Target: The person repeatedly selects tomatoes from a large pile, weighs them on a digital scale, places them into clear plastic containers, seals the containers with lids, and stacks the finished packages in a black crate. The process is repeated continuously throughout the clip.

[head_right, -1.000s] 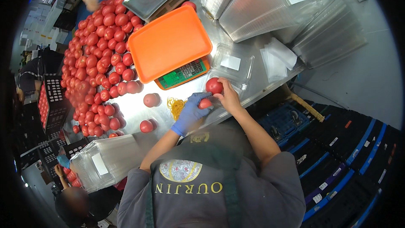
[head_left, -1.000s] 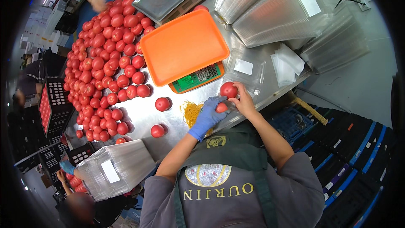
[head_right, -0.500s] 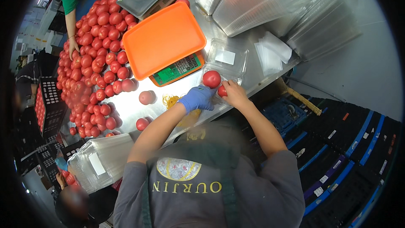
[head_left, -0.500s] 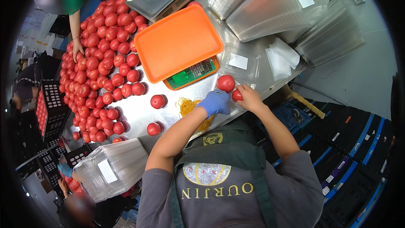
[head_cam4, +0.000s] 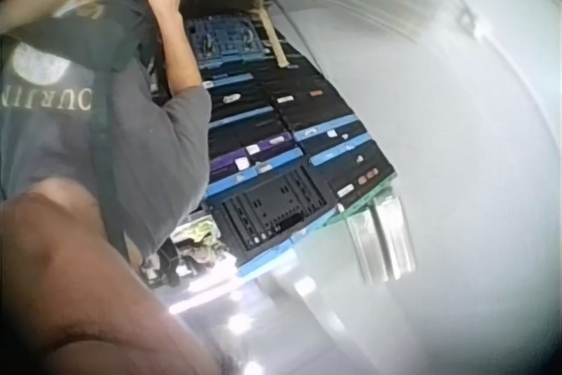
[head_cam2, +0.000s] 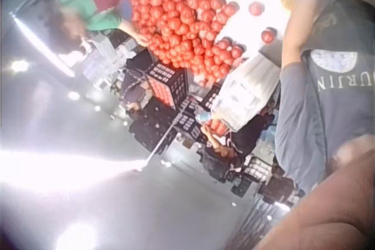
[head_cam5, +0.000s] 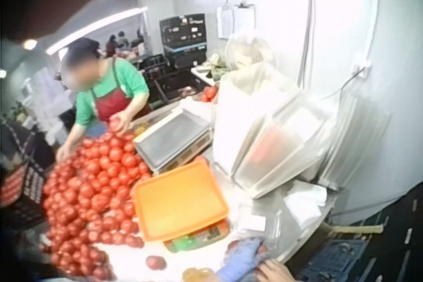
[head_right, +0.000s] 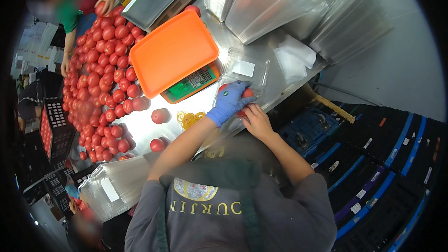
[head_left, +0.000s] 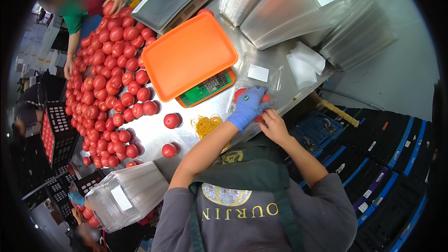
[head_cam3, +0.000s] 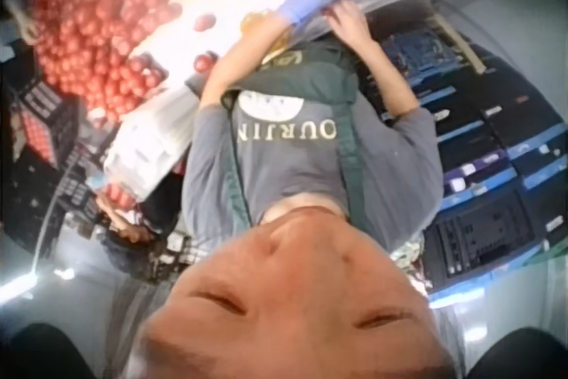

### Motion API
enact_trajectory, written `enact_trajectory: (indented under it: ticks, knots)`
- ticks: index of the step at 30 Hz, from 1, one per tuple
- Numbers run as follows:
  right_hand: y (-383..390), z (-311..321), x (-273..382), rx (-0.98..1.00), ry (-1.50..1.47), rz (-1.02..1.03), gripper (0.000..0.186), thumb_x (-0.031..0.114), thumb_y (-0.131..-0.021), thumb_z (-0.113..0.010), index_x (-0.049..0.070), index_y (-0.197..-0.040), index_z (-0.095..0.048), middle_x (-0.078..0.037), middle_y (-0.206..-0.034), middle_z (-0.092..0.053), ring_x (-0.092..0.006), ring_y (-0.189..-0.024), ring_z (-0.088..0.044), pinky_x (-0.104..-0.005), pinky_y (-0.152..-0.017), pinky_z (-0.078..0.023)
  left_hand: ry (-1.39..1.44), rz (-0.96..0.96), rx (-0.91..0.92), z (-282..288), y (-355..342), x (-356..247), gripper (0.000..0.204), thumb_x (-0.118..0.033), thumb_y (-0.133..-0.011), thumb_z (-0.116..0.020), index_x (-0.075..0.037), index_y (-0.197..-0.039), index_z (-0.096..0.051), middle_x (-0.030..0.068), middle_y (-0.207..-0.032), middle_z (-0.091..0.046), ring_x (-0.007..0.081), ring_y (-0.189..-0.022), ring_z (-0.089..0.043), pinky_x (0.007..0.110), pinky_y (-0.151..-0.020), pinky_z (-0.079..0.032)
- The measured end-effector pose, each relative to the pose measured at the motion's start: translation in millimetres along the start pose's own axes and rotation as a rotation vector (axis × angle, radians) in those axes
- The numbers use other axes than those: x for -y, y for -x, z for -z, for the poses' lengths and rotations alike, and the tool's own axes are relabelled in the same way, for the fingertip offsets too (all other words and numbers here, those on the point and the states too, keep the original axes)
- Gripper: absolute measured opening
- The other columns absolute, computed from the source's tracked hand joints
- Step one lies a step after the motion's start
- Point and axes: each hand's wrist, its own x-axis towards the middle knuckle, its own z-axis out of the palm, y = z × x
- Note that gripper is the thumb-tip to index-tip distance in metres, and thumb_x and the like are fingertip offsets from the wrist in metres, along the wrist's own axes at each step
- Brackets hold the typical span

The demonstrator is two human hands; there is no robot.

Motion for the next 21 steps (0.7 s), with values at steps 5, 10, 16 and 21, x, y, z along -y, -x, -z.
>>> enact_trajectory:
  ticks: [5,10,16,21]
  knots:
    - [13.6,5.4,-8.8,-0.041,-0.176,-0.072,0.019,0.007,-0.076,-0.068,0.004,-0.095,-0.064,-0.011,-0.107,-0.06,-0.0293,-0.096,-0.06,-0.0374,-0.079,-0.05,-0.063,-0.06,-0.136,30.7,18.4,29.1,0.037,-0.021,-0.079,-0.066,-0.008,-0.113,-0.062,0.0137,-0.096,-0.064,0.03,-0.089,-0.062,0.041,-0.08,-0.048]
    - [-21.3,6.4,-20.5,-0.297,-0.039,-0.272,0.029,0.015,-0.075,-0.073,0.006,-0.1,-0.062,-0.011,-0.106,-0.058,-0.0315,-0.097,-0.056,-0.039,-0.083,-0.046,-0.554,-0.177,0.076,23.8,29.0,45.6,0.057,-0.022,-0.074,-0.07,-0.013,-0.127,-0.052,0.0106,-0.12,-0.055,0.0283,-0.112,-0.052,0.044,-0.104,-0.033]
    - [-42.9,-2.1,-33.8,-0.147,0.052,-0.327,0.049,0.022,-0.073,-0.076,0.003,-0.113,-0.055,-0.016,-0.119,-0.049,-0.0357,-0.112,-0.045,-0.0438,-0.093,-0.039,-0.704,0.022,0.267,28.5,26.2,31.0,0.072,-0.037,-0.069,-0.076,-0.014,-0.131,-0.049,0.0116,-0.127,-0.051,0.0285,-0.124,-0.044,0.049,-0.112,-0.02]
    - [-78.3,-9.0,-91.9,-0.482,-0.678,-0.769,0.065,0.014,-0.075,-0.074,0.0,-0.129,-0.042,-0.014,-0.104,-0.057,-0.0252,-0.097,-0.056,-0.0342,-0.085,-0.045,-0.395,0.112,-0.122,24.9,48.4,29.1,0.073,-0.04,-0.071,-0.074,-0.006,-0.13,-0.047,0.0203,-0.123,-0.052,0.0347,-0.118,-0.048,0.044,-0.105,-0.034]
